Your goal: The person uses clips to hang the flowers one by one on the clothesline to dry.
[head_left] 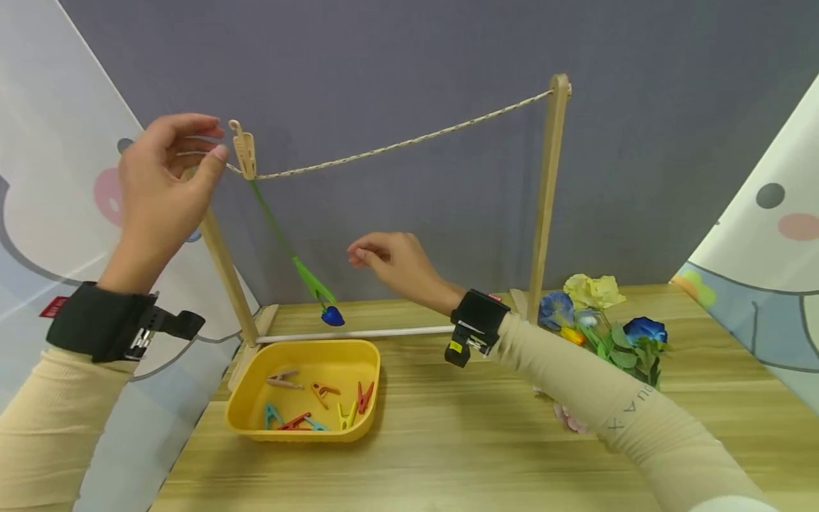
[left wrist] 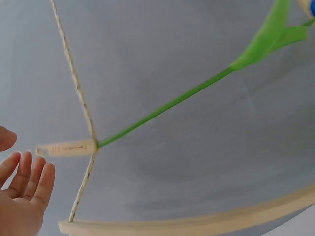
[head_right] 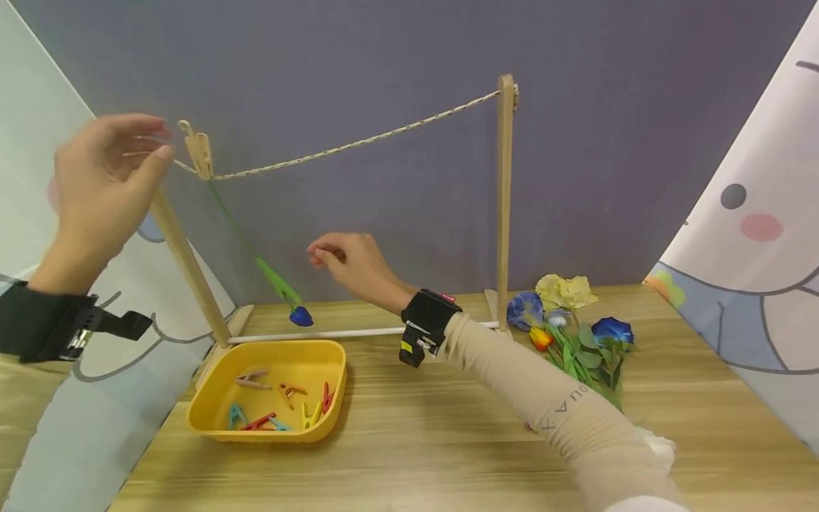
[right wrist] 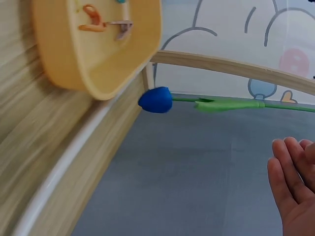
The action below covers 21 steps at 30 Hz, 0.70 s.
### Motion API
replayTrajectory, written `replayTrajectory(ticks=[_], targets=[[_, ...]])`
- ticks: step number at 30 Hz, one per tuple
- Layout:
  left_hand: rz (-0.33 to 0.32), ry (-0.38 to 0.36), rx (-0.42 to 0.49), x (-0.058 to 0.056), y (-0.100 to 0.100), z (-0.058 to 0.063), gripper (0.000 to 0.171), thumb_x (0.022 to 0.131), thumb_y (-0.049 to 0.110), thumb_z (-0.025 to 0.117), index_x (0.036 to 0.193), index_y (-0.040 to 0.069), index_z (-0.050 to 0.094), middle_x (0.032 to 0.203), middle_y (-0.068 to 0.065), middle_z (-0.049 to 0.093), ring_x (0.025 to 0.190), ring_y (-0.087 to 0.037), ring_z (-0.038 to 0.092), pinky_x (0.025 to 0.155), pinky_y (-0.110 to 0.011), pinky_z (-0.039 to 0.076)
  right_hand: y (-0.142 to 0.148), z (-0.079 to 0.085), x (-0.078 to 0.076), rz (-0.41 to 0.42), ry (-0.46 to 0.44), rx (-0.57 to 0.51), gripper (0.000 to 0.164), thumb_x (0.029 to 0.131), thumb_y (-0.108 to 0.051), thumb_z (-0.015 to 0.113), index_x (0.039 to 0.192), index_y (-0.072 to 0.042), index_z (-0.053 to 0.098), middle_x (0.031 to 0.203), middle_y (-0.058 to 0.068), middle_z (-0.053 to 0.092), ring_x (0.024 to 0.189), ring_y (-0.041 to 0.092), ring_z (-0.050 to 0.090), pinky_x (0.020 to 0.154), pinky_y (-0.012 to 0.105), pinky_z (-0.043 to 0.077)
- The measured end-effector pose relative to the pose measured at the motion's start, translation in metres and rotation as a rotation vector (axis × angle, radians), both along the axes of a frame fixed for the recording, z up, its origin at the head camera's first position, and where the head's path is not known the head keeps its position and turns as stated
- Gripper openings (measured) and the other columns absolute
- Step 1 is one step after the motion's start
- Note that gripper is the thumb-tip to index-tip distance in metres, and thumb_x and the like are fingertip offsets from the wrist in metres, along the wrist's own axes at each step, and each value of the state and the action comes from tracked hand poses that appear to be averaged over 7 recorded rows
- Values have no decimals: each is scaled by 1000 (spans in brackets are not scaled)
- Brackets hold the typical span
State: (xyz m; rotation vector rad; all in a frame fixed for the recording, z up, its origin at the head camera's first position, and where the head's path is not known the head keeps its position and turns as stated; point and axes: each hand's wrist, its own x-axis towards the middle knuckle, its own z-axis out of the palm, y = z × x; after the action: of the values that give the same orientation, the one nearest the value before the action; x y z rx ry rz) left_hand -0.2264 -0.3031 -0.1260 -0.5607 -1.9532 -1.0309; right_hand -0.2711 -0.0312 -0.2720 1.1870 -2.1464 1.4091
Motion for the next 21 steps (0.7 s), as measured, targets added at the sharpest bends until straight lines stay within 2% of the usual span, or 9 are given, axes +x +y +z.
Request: replayTrajectory(ticks=[5, 9, 11, 15, 21], targets=[[-50, 14, -21, 17, 6, -31, 25, 91, -9, 64, 116, -8, 69, 106, 6, 70, 91, -8, 66, 84, -14, 51, 29, -2, 15, -16, -15, 59, 17, 104, -9, 62, 112, -8, 77, 102, 1, 78, 93, 10, 74, 84, 27, 59], [-38, 9, -142, 29, 9, -62, 23, 91, -12, 66, 114, -11, 67, 106, 1, 69, 91, -3, 64, 84, -11, 50, 54, -1, 25, -12, 18, 121, 18, 104, -10, 63, 115, -9, 77, 104, -3, 77, 94, 7, 72, 85, 30, 59], [-39, 8, -209, 34, 11, -77, 24, 91, -13, 68, 114, -8, 68, 106, -3, 70, 91, 0, 63, 84, -10, 49, 67, -1, 29, -25, 43, 153, 18, 103, -11, 64, 116, -10, 77, 104, -5, 77, 94, 7, 72, 84, 30, 58], [-75, -8, -309, 37, 13, -105, 27, 89, -12, 72, 114, -2, 70, 104, -9, 71, 90, 1, 62, 83, -10, 49, 97, -5, 34, -69, 70, 202, 18, 103, -10, 65, 116, -10, 77, 105, -6, 77, 95, 10, 72, 81, 31, 58], [-78, -109, -394, 35, 9, -137, 26, 92, -5, 73, 115, 6, 71, 101, 0, 71, 85, -2, 64, 78, -11, 48, 143, -17, 39, -147, 90, 251, 19, 102, -9, 66, 117, -14, 77, 105, -4, 77, 93, 11, 72, 74, 33, 58]])
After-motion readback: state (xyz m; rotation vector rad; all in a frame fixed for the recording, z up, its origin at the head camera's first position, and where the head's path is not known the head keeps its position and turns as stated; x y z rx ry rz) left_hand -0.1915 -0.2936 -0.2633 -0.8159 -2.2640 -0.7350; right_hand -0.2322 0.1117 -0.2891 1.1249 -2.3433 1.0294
